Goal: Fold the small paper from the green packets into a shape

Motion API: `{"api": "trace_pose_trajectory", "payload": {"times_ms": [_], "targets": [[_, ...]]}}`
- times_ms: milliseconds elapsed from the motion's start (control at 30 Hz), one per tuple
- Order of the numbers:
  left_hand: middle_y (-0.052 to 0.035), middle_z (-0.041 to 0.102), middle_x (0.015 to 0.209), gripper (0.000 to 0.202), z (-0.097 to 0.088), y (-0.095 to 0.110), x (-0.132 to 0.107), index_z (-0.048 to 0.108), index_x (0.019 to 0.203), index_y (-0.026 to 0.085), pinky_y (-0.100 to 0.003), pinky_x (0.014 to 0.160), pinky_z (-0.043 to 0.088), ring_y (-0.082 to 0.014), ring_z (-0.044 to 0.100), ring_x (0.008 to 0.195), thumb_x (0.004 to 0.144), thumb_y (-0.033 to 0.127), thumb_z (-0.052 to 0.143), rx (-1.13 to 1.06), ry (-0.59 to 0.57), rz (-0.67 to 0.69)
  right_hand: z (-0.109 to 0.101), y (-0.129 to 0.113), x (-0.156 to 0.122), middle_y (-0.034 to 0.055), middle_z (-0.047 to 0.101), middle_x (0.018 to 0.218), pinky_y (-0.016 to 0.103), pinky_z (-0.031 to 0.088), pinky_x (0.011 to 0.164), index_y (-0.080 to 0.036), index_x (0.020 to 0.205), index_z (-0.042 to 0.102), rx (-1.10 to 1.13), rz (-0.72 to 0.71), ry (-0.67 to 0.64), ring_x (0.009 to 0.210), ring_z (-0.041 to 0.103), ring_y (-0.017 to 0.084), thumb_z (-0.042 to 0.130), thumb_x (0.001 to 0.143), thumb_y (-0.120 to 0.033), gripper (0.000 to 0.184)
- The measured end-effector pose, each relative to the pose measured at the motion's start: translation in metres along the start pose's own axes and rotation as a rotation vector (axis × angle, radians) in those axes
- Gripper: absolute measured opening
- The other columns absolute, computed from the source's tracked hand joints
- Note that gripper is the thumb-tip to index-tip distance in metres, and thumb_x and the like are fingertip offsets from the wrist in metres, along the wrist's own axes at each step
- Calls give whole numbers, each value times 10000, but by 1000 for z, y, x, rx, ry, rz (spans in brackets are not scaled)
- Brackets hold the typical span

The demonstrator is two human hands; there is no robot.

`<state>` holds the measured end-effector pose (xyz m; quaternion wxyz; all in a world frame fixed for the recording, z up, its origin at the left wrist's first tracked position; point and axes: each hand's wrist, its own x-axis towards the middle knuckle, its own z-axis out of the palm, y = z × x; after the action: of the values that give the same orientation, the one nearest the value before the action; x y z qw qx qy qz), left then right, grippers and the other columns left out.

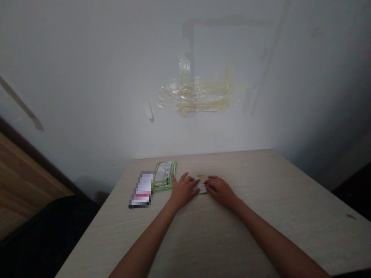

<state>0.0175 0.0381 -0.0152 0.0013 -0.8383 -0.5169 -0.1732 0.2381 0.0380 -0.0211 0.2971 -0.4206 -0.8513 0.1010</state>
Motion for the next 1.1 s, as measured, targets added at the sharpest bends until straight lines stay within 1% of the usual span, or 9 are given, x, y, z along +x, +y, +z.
{"api": "trace_pose_trajectory", "payload": {"times_ms": [200,367,467,600,700,767,933,1100], "targets": [[-10,619,1230,396,1,-1,1,549,1252,475,-761,1041,-57,-325,341,1357,859,523,539,30,8,-3,1,9,5,50,670,1204,435,385,1066,-244,1175,656,-63,44,-37,1247,505,233,464,941,-252,303],[-8,620,1227,395,2,0,1,550,1246,485,-768,1037,-36,-333,333,1358,853,526,546,28,6,-6,0,9,7,42,649,1242,465,370,1061,-279,1230,625,-118,108,-44,1267,479,259,456,950,-284,327],[-7,621,1223,395,1,-1,2,554,1240,483,-768,1033,-55,-333,328,1357,847,520,559,13,8,0,0,11,11,35,649,1243,465,368,1055,-279,1250,608,-138,118,-38,1267,469,266,454,954,-294,334],[1,619,1208,383,0,0,1,549,1235,492,-778,1019,-67,-324,339,1338,853,520,549,11,17,4,1,17,20,46,670,1203,456,371,1051,-262,1226,629,-127,103,-37,1241,483,260,464,952,-298,322],[-17,612,1200,390,1,1,0,549,1245,475,-775,1024,-56,-322,355,1315,859,524,534,23,27,-7,3,24,22,32,677,1189,459,380,1048,-264,1203,645,-100,90,-30,1233,485,260,462,950,-287,313],[-30,607,1202,385,1,3,-1,554,1247,458,-764,1034,-59,-317,360,1306,870,521,517,22,31,-18,5,28,21,24,667,1212,472,367,1063,-265,1227,629,-78,82,-22,1260,464,257,449,957,-291,326],[-27,611,1196,379,0,5,-3,548,1255,448,-759,1033,-96,-319,335,1322,880,491,518,30,52,-13,8,33,17,22,632,1274,475,332,1103,-264,1285,589,-16,61,-25,1324,408,239,444,960,-279,357],[-21,621,1169,363,-4,7,-4,559,1238,442,-762,1031,-97,-316,355,1310,879,481,521,55,70,-17,6,31,15,31,647,1251,479,333,1105,-247,1166,673,2,3,0,1313,419,245,498,930,-252,294]]}}
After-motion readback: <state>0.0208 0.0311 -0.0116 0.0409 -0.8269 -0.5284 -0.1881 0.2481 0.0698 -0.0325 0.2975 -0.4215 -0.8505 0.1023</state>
